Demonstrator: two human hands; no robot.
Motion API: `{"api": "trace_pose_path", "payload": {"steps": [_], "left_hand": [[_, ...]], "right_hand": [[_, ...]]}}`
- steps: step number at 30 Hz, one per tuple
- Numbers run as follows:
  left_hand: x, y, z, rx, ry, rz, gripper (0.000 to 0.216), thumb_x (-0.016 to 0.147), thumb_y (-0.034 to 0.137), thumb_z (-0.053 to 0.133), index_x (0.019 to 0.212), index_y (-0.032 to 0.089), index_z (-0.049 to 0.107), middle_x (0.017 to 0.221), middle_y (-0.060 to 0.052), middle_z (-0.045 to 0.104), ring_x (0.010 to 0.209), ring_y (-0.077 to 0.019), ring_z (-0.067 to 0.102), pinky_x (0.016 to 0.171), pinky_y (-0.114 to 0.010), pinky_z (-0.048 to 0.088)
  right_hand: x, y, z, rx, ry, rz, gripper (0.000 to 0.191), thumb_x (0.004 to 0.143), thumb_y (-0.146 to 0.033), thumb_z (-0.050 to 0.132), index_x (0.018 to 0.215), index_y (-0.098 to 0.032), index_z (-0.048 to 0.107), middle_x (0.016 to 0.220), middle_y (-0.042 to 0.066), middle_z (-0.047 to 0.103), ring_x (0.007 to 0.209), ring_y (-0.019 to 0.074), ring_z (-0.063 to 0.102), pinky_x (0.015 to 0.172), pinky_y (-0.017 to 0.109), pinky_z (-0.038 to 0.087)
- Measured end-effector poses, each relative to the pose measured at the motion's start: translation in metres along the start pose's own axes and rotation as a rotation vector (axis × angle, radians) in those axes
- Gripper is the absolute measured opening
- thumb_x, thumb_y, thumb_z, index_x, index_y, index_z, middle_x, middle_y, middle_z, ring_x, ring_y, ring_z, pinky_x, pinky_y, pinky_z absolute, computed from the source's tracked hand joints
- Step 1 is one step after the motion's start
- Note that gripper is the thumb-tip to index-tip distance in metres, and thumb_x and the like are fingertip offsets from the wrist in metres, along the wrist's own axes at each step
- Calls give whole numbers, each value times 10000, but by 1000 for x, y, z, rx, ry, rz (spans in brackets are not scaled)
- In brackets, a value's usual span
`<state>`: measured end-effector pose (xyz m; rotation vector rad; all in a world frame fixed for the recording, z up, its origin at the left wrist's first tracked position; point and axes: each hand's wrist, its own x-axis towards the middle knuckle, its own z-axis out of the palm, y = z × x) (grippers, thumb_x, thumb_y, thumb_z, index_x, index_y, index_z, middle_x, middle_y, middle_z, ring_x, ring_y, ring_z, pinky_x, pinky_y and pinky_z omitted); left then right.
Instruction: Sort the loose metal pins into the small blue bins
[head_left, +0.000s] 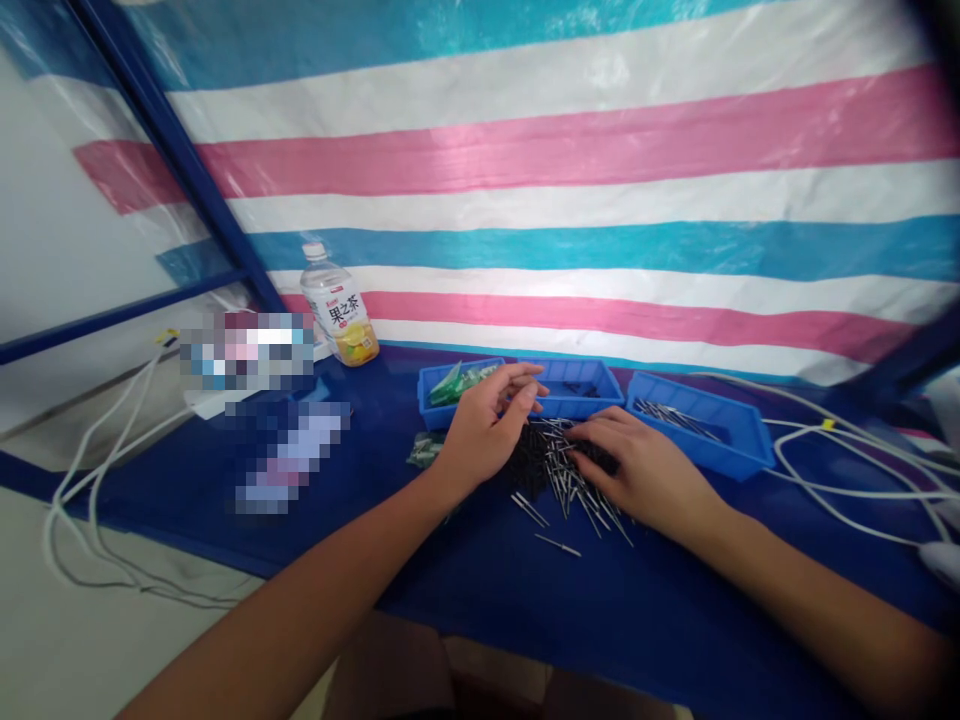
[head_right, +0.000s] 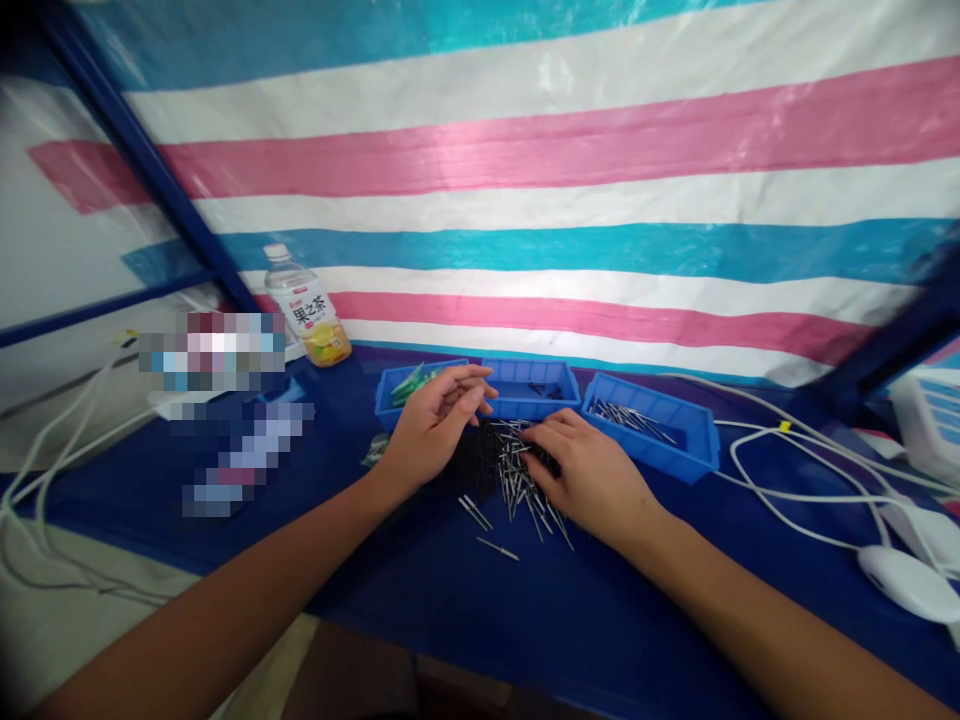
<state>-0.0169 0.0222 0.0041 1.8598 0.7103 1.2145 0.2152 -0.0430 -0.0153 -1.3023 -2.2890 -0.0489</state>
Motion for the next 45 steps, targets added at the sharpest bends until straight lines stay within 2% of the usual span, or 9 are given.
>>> {"api": "trace_pose_path", "payload": {"steps": [5,10,13,17,21,24,34,38,45], "left_hand": [[0,1,0,9,-2,-4,286,1064,310,577,1307,189,668,1132,-109,773,933,-194,757,791,-328,614],[0,0,-1,29,-4,4,295,1059,309,571,1307,184,671,1106,-109,787,907,-186,765,769,-315,620],[-2,0,-1,79,-67,2,284,1059,310,553,1269,185,697,1006,-91,809,809,-173,775,733,-311,632],[-7,0,4,192,-193,36,327,1031,268,572,1315,184,711,924,-62,833,683,-159,769,712,-314,644],[-6,-1,8,296,-262,205,364,1046,239,554,1372,200,709,1155,-96,827,946,-207,799,896,-375,645],[-4,0,8,291,-257,264,330,1052,220,551,1325,205,736,1242,-101,801,1086,-223,774,989,-405,623],[-3,-4,7,72,-167,-24,81,901,191,728,979,198,748,1024,-72,815,902,-214,812,866,-371,676],[-2,-5,6,7,-82,-108,271,823,246,830,1006,225,630,989,-76,819,803,-238,815,740,-378,676],[-3,-3,5,11,-162,-83,227,877,273,781,1031,224,621,991,-83,835,892,-245,816,853,-424,669]], "right_hand": [[-1,0,1,40,28,21,154,1010,-220,635,1118,-224,744,1007,80,778,966,258,721,785,401,616],[0,-2,0,145,89,64,96,986,-208,656,1037,-243,730,982,49,778,954,238,719,812,381,599],[0,-4,-3,161,169,114,132,977,-223,654,1090,-243,718,1001,47,764,913,222,717,784,361,585],[1,-11,-6,172,265,199,160,980,-254,639,1132,-232,684,951,41,738,751,177,669,611,293,519],[1,-18,-8,184,293,195,38,975,-258,645,952,-233,662,909,32,722,715,163,639,613,288,505],[1,-21,-8,202,262,149,52,988,-264,644,957,-233,671,922,35,729,741,170,654,655,304,526],[-2,-20,-10,206,237,112,140,1036,-315,606,1107,-251,709,1015,61,761,757,182,678,650,316,553],[-2,-19,-12,190,254,98,140,1038,-310,599,1115,-252,700,1001,59,756,754,187,676,676,339,556],[2,-20,-12,157,263,12,139,1031,-257,614,1149,-249,685,1052,80,752,936,247,716,816,394,579]]}}
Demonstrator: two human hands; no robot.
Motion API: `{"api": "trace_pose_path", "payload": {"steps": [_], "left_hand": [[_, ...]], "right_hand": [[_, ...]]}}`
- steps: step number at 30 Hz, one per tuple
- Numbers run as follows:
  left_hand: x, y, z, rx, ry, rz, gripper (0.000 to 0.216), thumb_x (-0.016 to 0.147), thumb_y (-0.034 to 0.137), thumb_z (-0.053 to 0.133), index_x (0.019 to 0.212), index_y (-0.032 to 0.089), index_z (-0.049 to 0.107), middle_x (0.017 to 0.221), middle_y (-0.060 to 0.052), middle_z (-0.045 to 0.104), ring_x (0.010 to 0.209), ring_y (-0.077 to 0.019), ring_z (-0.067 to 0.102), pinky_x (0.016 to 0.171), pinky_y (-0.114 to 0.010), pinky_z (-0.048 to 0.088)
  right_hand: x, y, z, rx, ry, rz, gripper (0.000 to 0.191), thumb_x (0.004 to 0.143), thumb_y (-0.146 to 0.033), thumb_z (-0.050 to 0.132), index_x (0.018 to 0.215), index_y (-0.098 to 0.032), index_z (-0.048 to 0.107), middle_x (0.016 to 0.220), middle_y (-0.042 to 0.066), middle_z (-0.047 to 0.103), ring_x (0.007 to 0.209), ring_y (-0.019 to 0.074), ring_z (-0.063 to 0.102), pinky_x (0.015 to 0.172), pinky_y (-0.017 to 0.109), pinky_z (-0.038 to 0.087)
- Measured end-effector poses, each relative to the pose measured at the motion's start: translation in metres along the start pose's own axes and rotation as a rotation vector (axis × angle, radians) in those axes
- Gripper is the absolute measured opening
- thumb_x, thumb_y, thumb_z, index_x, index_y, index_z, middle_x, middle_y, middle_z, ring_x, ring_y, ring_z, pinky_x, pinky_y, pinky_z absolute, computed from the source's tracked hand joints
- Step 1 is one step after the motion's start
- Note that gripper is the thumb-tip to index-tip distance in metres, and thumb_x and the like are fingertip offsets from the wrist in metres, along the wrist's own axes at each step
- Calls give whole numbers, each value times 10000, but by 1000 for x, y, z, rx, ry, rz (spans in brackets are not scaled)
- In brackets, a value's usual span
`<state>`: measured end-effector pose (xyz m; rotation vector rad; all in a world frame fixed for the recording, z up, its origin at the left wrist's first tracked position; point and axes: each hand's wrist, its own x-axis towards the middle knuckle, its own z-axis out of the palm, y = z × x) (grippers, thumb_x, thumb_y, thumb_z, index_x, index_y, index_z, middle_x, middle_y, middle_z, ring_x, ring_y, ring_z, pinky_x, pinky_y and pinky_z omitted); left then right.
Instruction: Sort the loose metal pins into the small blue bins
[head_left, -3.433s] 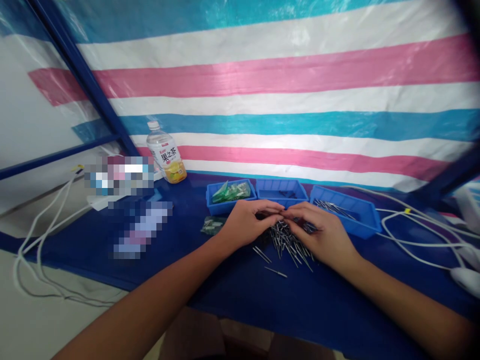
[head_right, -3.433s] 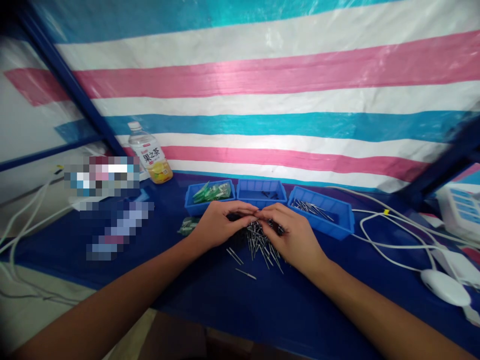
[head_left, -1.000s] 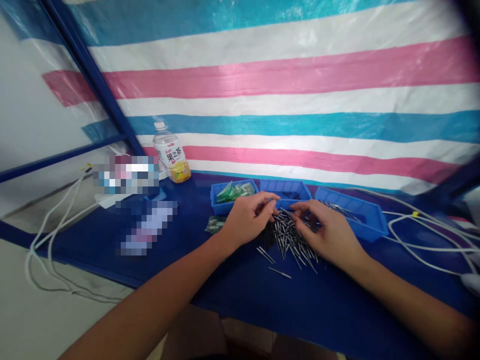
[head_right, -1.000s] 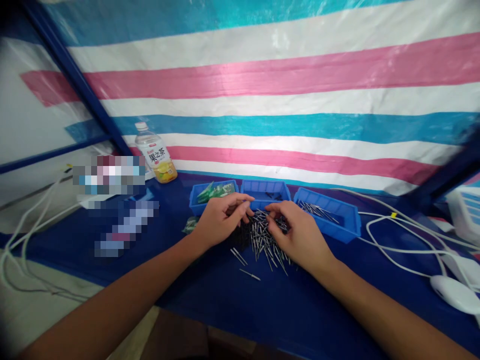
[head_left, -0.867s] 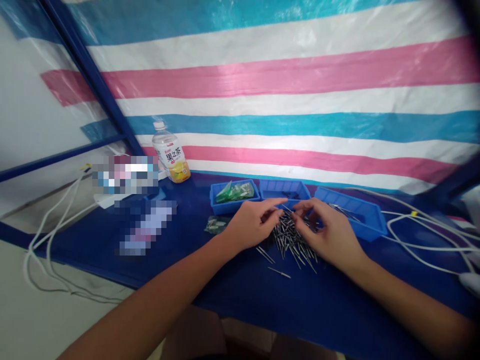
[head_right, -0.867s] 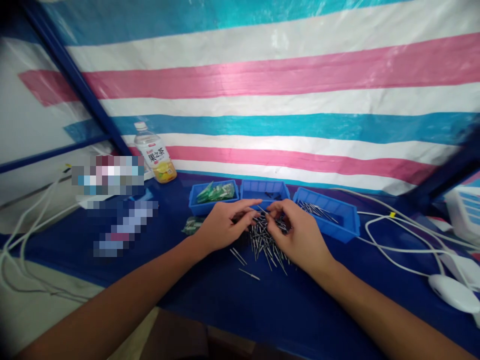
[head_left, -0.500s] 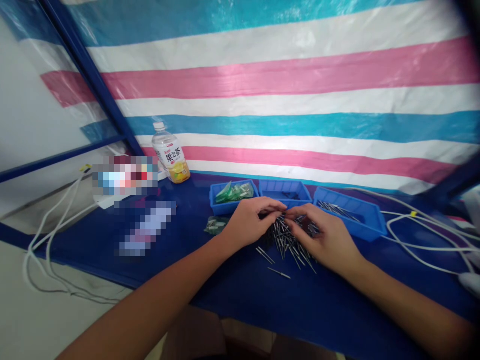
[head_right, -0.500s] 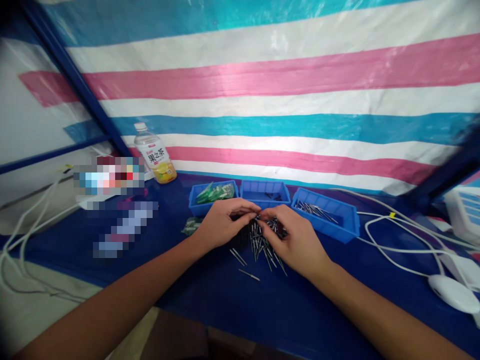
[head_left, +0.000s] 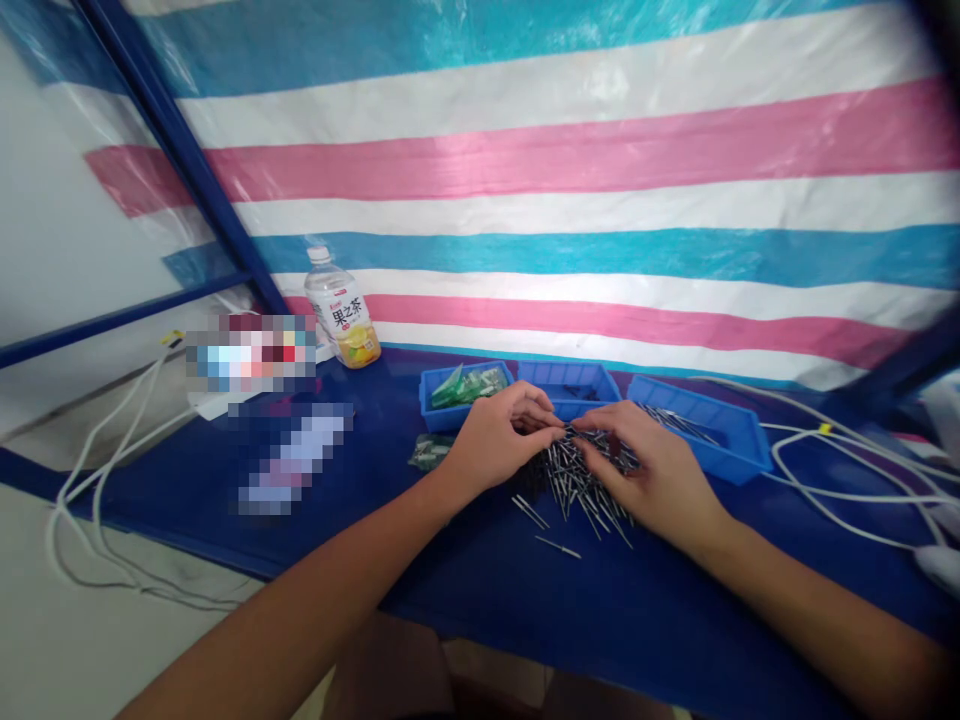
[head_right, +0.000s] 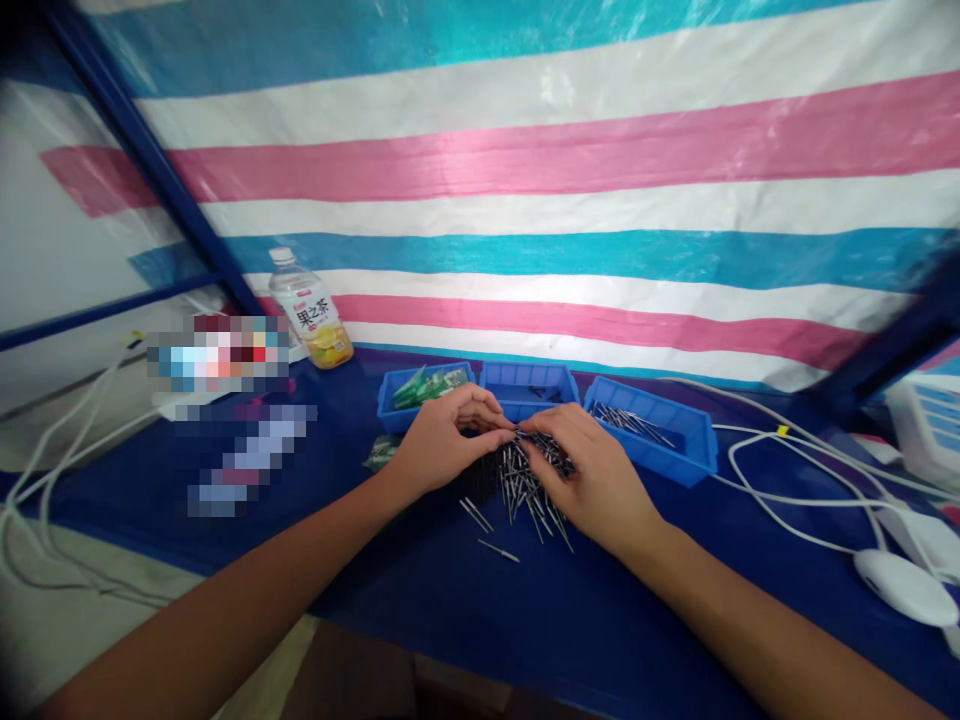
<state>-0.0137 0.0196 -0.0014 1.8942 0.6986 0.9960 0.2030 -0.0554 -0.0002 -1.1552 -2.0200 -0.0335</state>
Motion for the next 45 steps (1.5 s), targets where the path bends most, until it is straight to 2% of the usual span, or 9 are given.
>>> {"api": "trace_pose_path", "payload": {"steps": [4,11,16,18,22,28,32,41,45], "left_hand": [[-2,3,3,-9,-30,21,372,909,286,755,1233,214,587,1023,-90,821,887,-220,807,841,-380,661],[-2,1,8,-83,-50,-16,557,890,314,799,1376,221,543,1014,-90,797,893,-234,801,858,-397,660],[-2,3,7,-129,-12,-48,773,911,377,794,1568,244,407,1179,-142,783,905,-240,799,831,-392,663],[-3,5,6,-103,-31,-34,656,959,390,734,1540,237,473,1101,-127,806,887,-238,799,823,-387,662],[-5,9,4,6,-125,-16,475,1025,366,620,1479,229,598,917,-82,835,776,-219,800,756,-363,657],[-3,10,7,41,-119,40,363,1011,278,623,1356,214,712,1195,-103,822,1017,-247,810,918,-409,665],[-2,6,8,-12,-77,9,276,946,282,729,1199,191,793,1197,-94,823,1049,-268,811,981,-448,666],[0,0,4,-98,25,-45,131,897,261,763,1014,203,770,1026,-82,841,977,-245,821,987,-467,669],[1,1,5,-149,55,-40,186,867,269,785,978,189,659,1014,-103,812,972,-246,812,973,-469,666]], "right_hand": [[-1,2,2,24,-54,6,132,1030,-243,606,1137,-252,683,1051,69,754,918,232,718,818,389,584],[-2,2,5,39,-91,86,118,965,-202,629,1073,-245,654,1002,64,734,831,211,708,740,354,584],[-1,1,3,82,-77,147,397,943,-192,611,1336,-239,592,972,48,712,726,182,672,651,324,568],[-1,1,1,65,-58,142,407,951,-181,584,1353,-244,604,946,40,702,720,177,659,658,326,566],[-1,3,-2,0,8,119,141,994,-236,600,1100,-240,693,934,42,723,741,176,663,664,323,551],[-2,7,0,40,12,108,87,1014,-289,643,1045,-242,710,958,42,739,741,176,655,666,329,539],[-2,8,3,52,-3,107,102,999,-266,652,1075,-245,717,953,45,737,709,172,649,646,328,554],[-1,2,1,83,-58,67,258,1032,-250,598,1231,-286,759,1116,45,811,946,214,777,780,345,640],[-2,1,0,88,-60,110,234,1031,-273,613,1210,-275,763,1078,41,805,842,189,760,707,314,629]]}}
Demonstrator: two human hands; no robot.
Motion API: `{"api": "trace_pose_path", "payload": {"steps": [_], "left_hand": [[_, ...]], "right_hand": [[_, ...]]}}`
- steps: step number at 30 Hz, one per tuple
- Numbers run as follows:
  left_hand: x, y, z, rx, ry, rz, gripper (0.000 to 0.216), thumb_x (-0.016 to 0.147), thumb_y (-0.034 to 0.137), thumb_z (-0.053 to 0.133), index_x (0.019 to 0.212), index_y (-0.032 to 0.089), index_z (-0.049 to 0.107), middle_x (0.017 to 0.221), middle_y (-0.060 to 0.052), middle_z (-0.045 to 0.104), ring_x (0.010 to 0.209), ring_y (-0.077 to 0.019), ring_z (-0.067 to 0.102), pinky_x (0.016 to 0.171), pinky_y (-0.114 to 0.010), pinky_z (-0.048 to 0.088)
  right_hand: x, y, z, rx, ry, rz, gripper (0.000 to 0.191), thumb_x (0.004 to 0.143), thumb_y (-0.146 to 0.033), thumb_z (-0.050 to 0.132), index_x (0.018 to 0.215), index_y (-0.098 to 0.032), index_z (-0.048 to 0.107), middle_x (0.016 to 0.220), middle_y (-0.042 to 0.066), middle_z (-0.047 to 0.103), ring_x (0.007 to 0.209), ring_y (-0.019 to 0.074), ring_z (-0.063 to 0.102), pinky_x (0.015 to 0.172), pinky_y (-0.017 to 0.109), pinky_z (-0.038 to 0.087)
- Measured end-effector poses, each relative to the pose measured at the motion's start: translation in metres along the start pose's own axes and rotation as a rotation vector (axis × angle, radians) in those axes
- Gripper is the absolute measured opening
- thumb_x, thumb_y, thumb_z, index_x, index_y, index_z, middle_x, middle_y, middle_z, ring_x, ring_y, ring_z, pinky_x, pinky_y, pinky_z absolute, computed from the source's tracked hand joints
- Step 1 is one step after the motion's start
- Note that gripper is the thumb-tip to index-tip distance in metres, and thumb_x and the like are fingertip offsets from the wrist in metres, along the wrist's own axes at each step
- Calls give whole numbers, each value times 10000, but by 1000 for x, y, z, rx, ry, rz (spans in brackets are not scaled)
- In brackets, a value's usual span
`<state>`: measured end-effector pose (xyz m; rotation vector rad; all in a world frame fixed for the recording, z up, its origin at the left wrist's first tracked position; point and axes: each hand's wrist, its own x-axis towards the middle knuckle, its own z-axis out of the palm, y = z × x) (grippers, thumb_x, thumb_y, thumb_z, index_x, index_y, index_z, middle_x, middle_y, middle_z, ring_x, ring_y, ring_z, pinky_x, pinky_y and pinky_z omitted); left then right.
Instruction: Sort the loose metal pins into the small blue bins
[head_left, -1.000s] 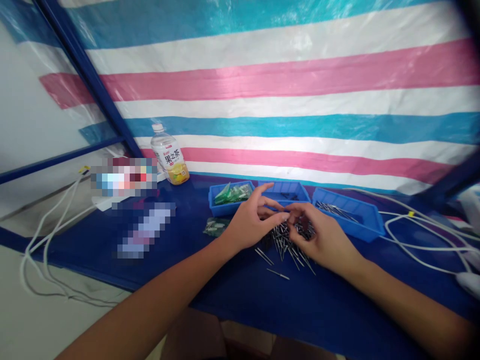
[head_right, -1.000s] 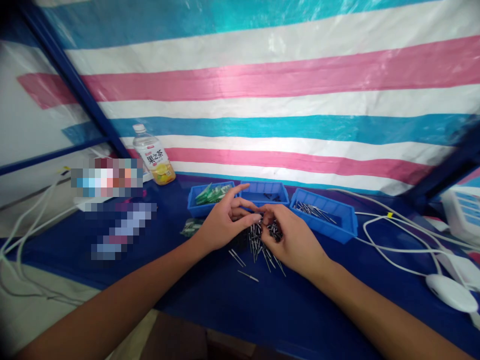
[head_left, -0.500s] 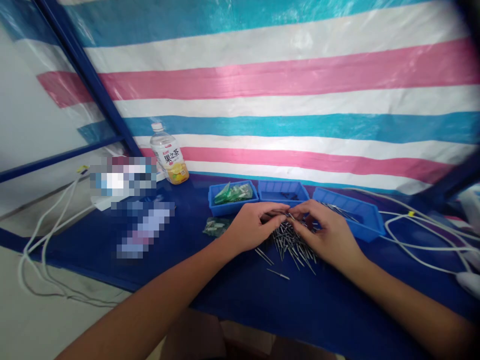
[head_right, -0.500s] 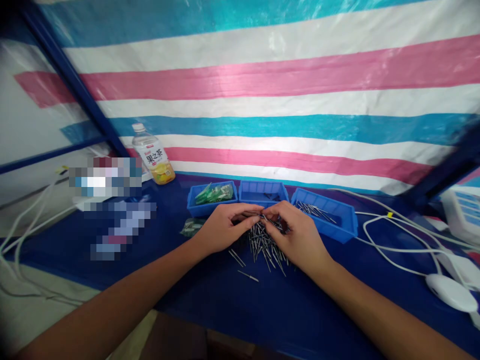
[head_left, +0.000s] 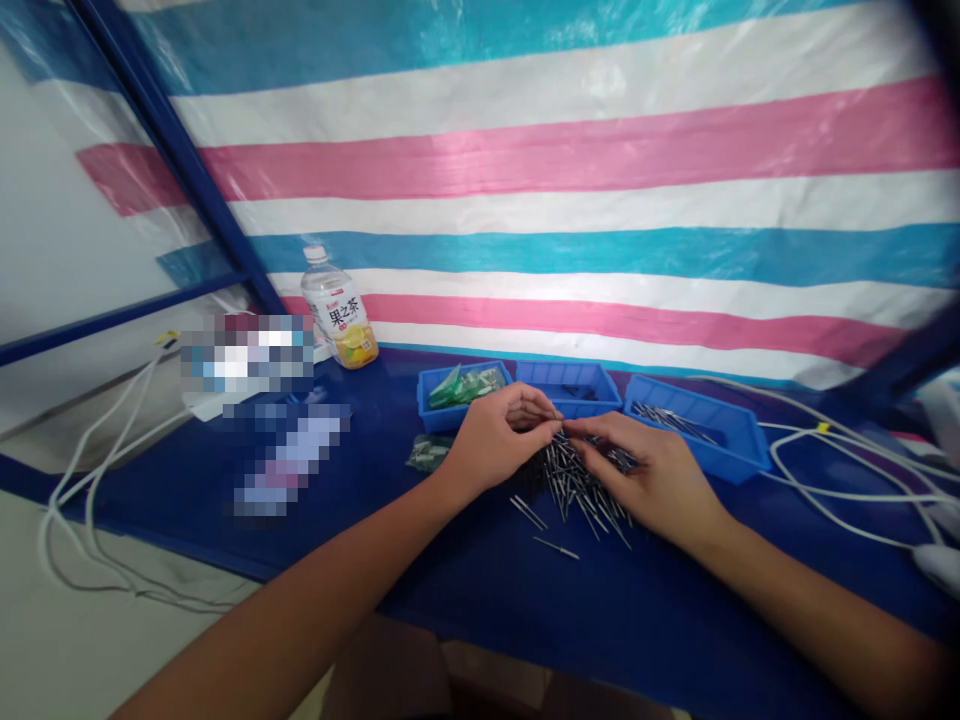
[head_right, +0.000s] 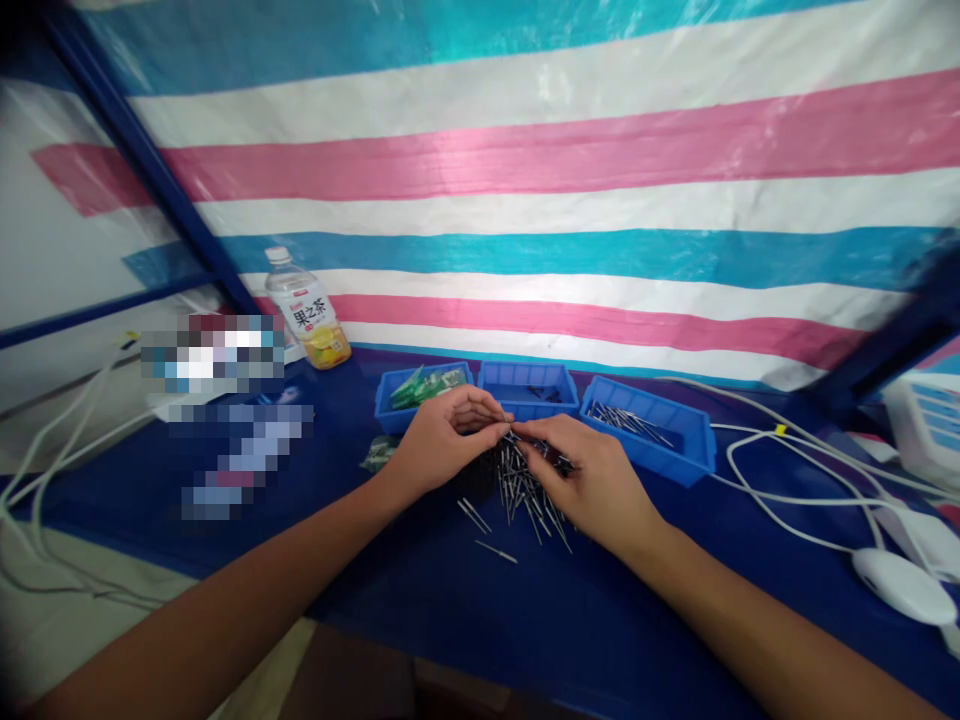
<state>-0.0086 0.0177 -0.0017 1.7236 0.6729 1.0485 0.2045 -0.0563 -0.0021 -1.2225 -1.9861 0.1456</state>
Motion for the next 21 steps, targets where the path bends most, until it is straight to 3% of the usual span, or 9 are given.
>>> {"api": "trace_pose_path", "payload": {"steps": [6,12,15,21], "left_hand": [[1,-5,1,-35,32,1,313,853,252,779,992,231,499,1039,-77,771,937,-230,804,927,-445,671],[1,-3,-2,77,7,22,293,855,257,781,1009,220,534,1035,-93,788,854,-201,754,826,-411,654],[-1,0,-2,77,-31,13,287,855,253,789,1017,209,556,1021,-88,791,875,-200,763,842,-393,648],[-4,2,1,-22,-108,-29,281,844,260,816,994,191,589,1030,-97,799,915,-205,787,895,-383,644]], "right_hand": [[-1,0,0,13,22,41,149,1024,-283,624,1106,-261,746,1024,41,775,770,172,705,612,285,589],[1,2,0,1,105,42,109,1011,-288,650,1094,-244,706,1037,67,745,751,178,672,621,313,571],[1,4,1,-13,96,5,74,1011,-266,639,1035,-243,705,1013,63,741,753,180,664,686,339,572],[-1,4,3,8,19,79,44,946,-210,673,971,-246,673,951,26,737,713,160,658,632,296,536]]}}
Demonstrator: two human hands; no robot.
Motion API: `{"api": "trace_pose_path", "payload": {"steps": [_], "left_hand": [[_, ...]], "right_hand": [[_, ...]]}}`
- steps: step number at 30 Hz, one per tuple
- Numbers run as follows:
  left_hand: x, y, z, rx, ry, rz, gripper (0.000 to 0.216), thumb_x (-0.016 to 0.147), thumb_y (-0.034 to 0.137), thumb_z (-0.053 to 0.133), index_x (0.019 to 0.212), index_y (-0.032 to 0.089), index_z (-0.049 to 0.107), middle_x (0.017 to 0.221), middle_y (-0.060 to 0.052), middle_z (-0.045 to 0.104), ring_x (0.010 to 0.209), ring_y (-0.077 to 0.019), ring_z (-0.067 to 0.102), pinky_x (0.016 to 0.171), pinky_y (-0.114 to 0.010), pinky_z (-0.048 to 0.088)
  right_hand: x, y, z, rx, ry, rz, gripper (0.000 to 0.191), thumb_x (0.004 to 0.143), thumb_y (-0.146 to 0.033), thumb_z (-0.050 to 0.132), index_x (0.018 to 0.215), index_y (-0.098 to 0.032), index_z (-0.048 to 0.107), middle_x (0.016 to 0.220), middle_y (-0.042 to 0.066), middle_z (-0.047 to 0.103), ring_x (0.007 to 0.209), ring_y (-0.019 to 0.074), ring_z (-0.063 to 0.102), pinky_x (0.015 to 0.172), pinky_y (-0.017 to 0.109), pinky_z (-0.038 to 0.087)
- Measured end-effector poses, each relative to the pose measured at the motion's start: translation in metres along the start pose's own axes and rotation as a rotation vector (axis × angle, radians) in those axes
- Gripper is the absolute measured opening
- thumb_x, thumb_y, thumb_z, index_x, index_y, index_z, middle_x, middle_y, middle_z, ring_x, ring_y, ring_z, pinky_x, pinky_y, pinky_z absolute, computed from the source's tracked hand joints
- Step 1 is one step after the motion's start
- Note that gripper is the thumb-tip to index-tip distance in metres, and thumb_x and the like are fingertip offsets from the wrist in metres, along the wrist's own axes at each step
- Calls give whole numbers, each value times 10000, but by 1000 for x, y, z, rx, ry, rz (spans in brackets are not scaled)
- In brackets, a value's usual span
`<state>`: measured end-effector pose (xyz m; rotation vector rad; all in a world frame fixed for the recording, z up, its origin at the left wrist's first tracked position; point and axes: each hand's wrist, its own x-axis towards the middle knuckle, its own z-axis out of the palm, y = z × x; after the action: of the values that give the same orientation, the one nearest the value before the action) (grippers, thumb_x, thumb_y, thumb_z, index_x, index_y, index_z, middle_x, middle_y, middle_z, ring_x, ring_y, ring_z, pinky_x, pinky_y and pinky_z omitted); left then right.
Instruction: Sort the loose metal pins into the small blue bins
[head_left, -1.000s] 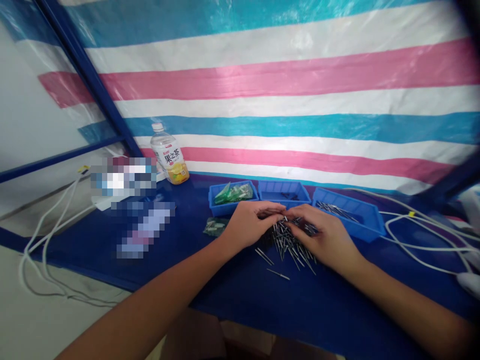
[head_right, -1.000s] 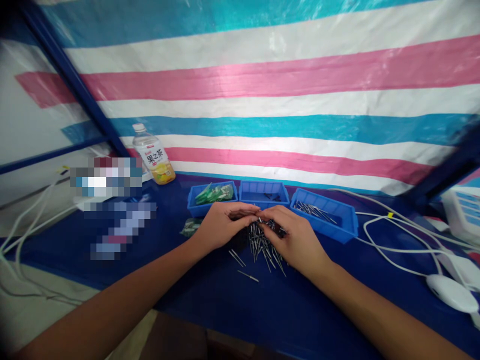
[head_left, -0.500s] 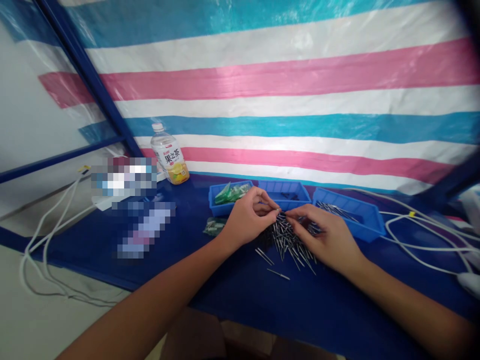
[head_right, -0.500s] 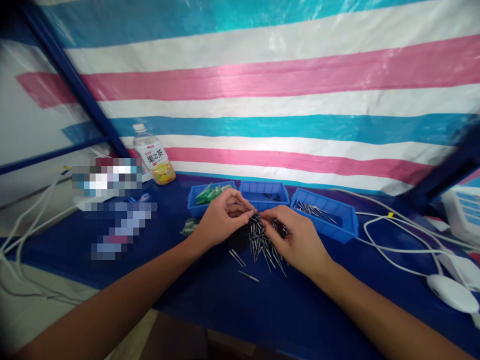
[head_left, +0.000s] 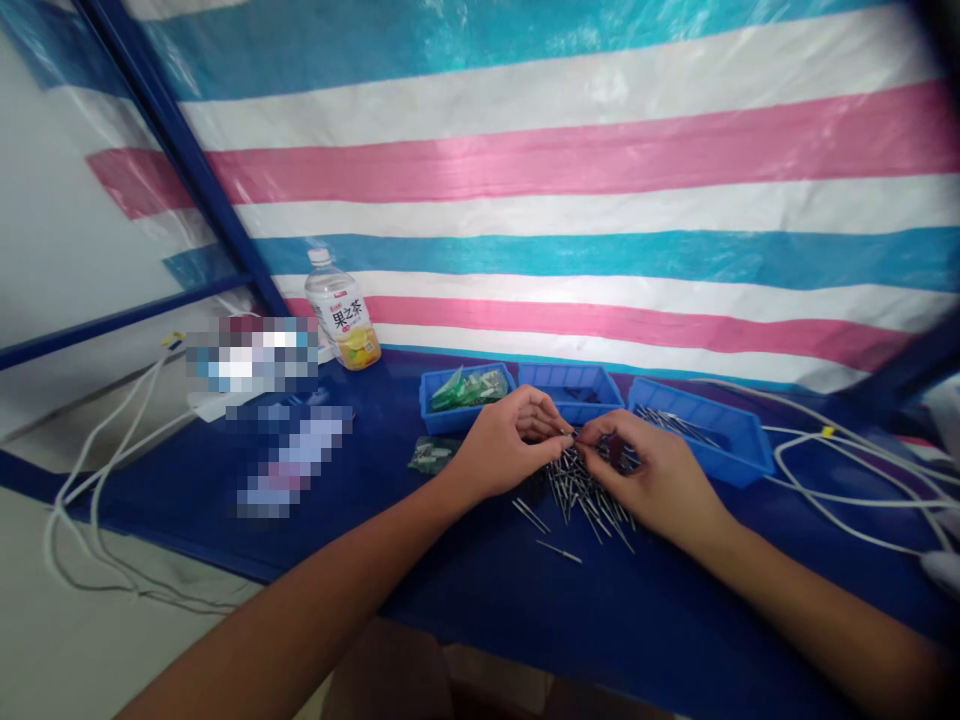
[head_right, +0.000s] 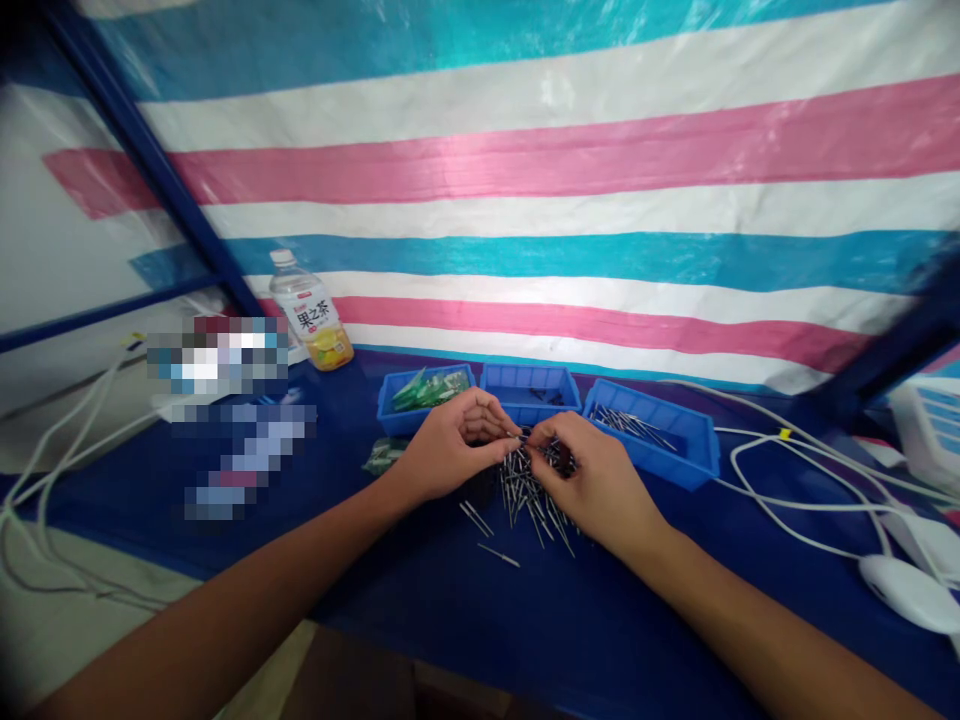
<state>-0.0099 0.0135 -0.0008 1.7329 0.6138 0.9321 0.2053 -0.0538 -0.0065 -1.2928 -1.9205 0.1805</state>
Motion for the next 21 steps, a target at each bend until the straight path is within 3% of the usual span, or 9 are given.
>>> {"api": "trace_pose_path", "payload": {"steps": [4,9,13,18,21], "left_hand": [[1,-1,1,-79,-29,-39,318,827,277,846,1018,185,609,1059,-109,805,936,-216,798,901,-377,644],[0,1,1,-16,-44,-40,350,885,326,799,1187,187,691,962,-96,819,832,-208,796,803,-351,660],[-2,2,3,23,-65,-79,364,979,354,675,1276,152,734,873,-104,827,741,-213,801,698,-340,677],[-2,1,3,122,-37,25,277,958,322,706,1177,183,803,1136,-110,835,1021,-260,814,939,-415,676],[-1,2,2,106,-19,47,289,945,293,723,1200,176,790,1196,-117,821,1071,-263,806,992,-427,660]], "right_hand": [[0,-4,0,51,-44,69,93,915,-202,678,969,-247,618,881,6,707,690,155,649,638,297,532],[1,-8,-3,70,-6,29,413,925,-169,613,1331,-235,574,895,8,693,701,160,643,636,294,539],[0,-4,-5,-20,30,14,146,974,-240,630,1110,-241,682,892,20,725,712,160,665,596,276,520],[0,2,-3,-32,61,-26,73,985,-291,675,1014,-239,717,927,35,745,742,169,666,656,303,540],[1,3,-2,-11,49,-38,86,966,-284,707,1042,-246,723,926,28,734,733,165,654,647,306,535]]}}
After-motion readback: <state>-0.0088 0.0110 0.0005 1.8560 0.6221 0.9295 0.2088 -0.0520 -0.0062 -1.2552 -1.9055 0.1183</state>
